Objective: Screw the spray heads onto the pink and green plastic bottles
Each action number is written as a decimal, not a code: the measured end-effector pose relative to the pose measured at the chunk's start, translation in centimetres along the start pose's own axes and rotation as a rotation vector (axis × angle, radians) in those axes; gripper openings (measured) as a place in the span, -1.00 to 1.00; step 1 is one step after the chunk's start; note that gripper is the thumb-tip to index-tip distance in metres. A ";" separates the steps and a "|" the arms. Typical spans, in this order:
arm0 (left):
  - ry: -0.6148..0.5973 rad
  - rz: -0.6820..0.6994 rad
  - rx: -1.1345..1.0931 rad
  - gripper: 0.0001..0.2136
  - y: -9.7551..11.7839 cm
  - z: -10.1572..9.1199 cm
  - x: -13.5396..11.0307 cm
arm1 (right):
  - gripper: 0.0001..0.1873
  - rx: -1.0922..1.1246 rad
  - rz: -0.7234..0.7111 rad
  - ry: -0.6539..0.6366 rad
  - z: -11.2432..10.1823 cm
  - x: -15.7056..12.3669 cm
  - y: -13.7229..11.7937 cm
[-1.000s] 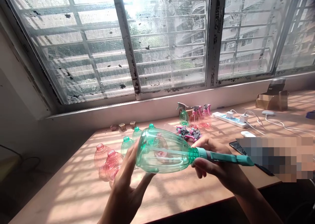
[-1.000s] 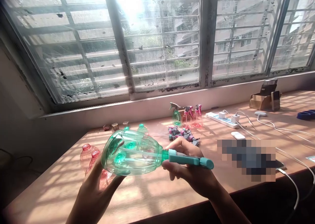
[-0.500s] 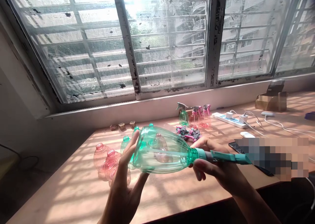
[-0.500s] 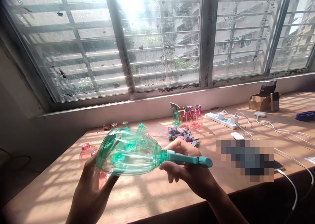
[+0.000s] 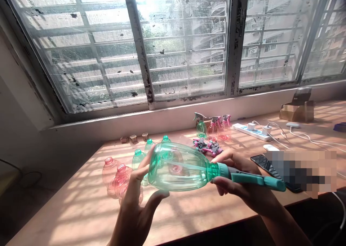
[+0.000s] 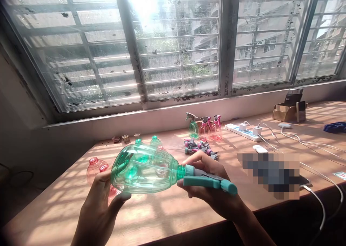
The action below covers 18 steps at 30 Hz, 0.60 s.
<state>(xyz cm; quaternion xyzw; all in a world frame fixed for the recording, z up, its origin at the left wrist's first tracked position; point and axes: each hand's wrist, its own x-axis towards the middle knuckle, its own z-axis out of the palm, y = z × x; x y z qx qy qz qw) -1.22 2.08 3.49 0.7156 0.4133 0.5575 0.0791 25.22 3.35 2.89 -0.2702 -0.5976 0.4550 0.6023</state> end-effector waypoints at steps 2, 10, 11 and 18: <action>-0.015 0.099 0.028 -0.71 -0.1 0.1 0.3 | -0.70 0.076 0.047 -0.010 0.0 0.1 0.0; -0.033 0.123 0.022 -0.44 -0.6 0.1 -0.1 | -0.70 0.108 0.056 -0.022 0.1 0.0 -0.1; -0.038 0.141 -0.012 -0.43 -0.7 0.1 -0.1 | -0.69 0.080 0.045 -0.009 0.2 -0.1 -0.1; 0.072 0.197 -0.024 -0.61 0.0 -0.1 0.5 | -0.71 0.083 0.006 -0.005 0.4 0.0 0.2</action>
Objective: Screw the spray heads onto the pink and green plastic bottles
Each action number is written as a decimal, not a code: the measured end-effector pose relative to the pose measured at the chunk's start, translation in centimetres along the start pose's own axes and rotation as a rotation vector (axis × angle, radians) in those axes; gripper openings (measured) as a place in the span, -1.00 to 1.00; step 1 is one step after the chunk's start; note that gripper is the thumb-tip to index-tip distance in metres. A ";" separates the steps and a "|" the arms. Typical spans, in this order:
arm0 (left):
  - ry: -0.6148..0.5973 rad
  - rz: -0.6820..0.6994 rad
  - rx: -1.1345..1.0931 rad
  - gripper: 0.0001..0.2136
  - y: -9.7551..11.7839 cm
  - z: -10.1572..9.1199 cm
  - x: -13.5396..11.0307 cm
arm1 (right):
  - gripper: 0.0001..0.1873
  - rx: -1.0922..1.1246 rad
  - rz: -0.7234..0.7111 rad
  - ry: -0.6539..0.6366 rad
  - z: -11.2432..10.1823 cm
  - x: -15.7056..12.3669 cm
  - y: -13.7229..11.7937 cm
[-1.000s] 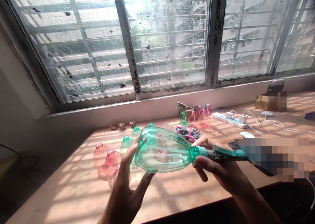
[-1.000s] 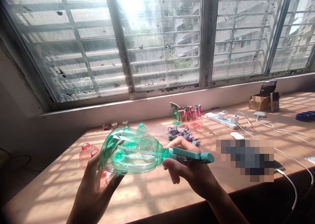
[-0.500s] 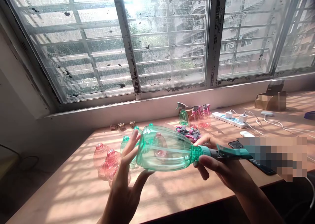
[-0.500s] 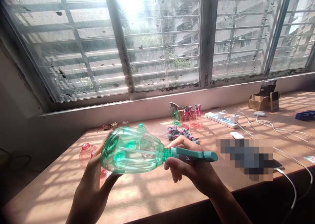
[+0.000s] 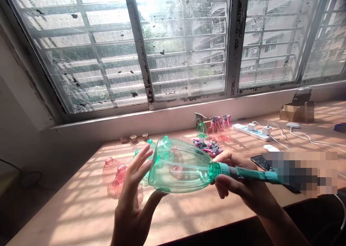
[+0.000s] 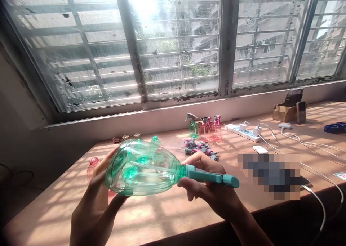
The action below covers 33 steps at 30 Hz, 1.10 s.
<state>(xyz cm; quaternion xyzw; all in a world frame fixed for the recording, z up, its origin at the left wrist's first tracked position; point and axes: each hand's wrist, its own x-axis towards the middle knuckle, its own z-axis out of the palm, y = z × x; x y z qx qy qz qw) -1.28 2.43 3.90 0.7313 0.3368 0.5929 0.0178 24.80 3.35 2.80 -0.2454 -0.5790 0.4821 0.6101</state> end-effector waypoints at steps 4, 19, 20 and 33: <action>-0.009 0.020 -0.054 -0.60 0.4 0.1 -0.2 | -0.69 0.085 0.028 -0.036 -0.2 0.2 0.2; 0.003 0.102 0.118 -0.62 -0.7 -0.3 0.4 | -0.64 0.070 0.058 -0.009 0.3 0.4 0.1; -0.005 0.092 0.116 -0.62 -0.7 -0.3 0.2 | -0.64 0.074 0.057 -0.008 0.2 0.4 0.1; 0.000 0.046 0.054 -0.63 -0.3 -0.2 0.1 | -0.69 0.021 -0.009 -0.040 0.1 0.4 0.7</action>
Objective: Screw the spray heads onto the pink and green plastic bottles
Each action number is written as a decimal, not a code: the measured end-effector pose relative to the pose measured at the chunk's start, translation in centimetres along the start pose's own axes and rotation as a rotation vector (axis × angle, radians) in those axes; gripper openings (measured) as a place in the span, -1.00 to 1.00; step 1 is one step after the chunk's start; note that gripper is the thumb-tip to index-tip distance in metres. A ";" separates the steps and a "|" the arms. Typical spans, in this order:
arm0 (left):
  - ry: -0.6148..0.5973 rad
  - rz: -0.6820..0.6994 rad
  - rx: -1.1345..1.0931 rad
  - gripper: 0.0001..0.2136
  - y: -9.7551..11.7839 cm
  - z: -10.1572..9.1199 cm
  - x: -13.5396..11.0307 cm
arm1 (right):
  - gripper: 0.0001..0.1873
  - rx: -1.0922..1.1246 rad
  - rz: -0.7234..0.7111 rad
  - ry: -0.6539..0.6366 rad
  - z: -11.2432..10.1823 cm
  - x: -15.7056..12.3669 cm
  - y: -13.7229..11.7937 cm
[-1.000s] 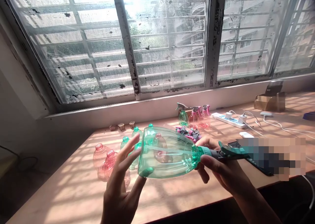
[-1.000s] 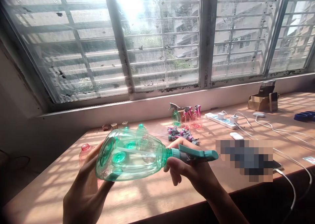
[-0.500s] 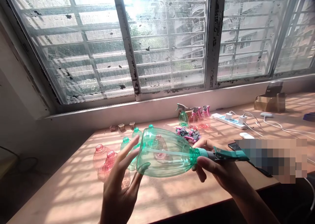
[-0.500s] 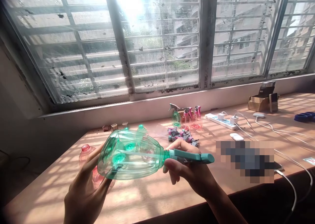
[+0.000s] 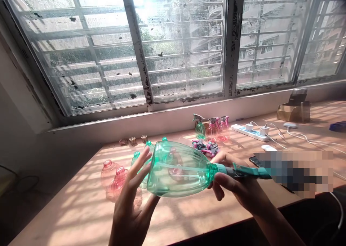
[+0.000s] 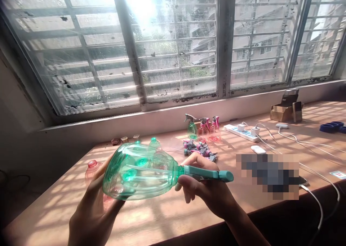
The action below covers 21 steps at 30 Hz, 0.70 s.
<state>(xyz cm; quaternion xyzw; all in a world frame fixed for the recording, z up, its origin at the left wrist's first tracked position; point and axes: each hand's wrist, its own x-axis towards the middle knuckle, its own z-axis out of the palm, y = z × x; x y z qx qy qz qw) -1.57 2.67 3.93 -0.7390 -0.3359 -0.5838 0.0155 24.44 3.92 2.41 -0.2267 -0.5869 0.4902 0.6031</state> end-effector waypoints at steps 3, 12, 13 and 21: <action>0.001 -0.007 0.034 -0.60 -0.2 0.0 -0.1 | -0.68 0.049 0.025 -0.028 0.0 0.2 0.0; -0.023 -0.076 0.069 -0.51 0.0 0.0 -0.1 | -0.70 -0.080 -0.022 0.016 0.2 -0.5 0.1; -0.023 -0.051 0.076 -0.50 0.0 0.0 0.0 | -0.71 -0.056 -0.021 0.008 0.2 -0.4 0.2; -0.089 -0.058 0.051 -0.41 -0.2 0.0 -0.9 | -0.68 0.024 0.041 0.003 0.1 0.0 -0.1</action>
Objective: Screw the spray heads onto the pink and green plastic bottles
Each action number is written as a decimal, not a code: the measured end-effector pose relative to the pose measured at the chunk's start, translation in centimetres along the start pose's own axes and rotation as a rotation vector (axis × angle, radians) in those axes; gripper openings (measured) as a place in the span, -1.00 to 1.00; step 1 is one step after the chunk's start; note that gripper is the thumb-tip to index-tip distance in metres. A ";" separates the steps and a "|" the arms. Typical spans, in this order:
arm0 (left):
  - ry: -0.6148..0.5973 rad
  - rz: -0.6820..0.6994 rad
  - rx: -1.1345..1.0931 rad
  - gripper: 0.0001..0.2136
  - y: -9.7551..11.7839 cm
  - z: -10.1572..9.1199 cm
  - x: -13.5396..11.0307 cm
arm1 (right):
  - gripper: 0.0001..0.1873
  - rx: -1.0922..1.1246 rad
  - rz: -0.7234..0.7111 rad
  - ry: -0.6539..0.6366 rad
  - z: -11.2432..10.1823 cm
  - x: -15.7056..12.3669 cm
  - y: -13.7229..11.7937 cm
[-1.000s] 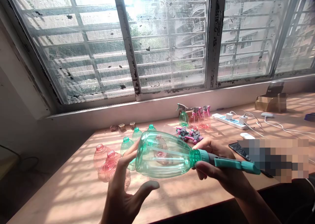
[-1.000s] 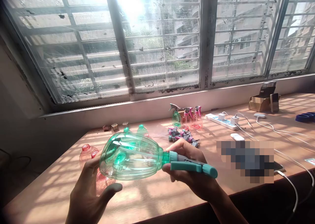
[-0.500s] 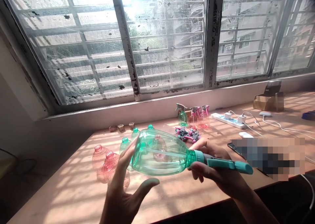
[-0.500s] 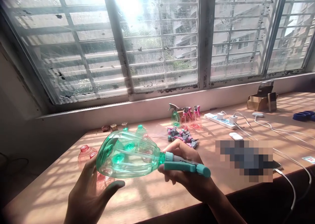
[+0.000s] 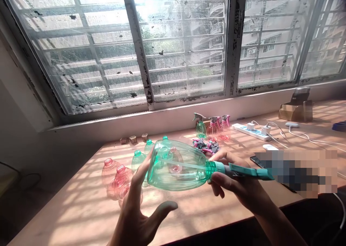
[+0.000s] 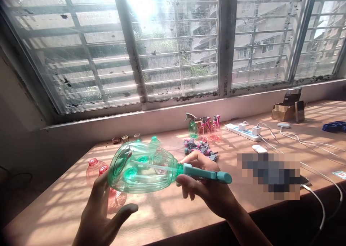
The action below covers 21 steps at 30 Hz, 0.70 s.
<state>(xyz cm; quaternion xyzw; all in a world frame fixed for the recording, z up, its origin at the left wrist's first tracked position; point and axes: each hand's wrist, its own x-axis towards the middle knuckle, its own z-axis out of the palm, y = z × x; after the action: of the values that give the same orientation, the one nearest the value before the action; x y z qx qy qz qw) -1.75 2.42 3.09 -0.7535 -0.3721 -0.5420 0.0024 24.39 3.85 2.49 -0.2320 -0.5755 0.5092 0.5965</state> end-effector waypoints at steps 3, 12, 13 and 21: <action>0.028 -0.102 -0.020 -0.57 -0.1 0.0 -0.2 | -0.69 -0.135 -0.061 0.023 -0.3 -0.4 -0.1; 0.076 0.087 0.033 -0.61 -0.2 0.1 0.9 | -0.67 0.025 0.014 0.002 -0.5 0.1 -0.6; 0.064 0.092 0.042 -0.60 -0.2 0.1 0.8 | -0.66 0.045 0.020 0.000 -0.4 0.2 -0.6; 0.080 -0.053 -0.020 -0.66 -0.3 0.1 0.1 | -0.70 -0.113 -0.072 0.045 -0.5 -0.3 -0.1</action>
<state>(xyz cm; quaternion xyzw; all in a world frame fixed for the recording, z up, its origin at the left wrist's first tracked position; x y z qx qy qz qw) -1.83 2.73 2.98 -0.7211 -0.3863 -0.5751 -0.0046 24.96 3.75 2.32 -0.2560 -0.5976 0.4486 0.6133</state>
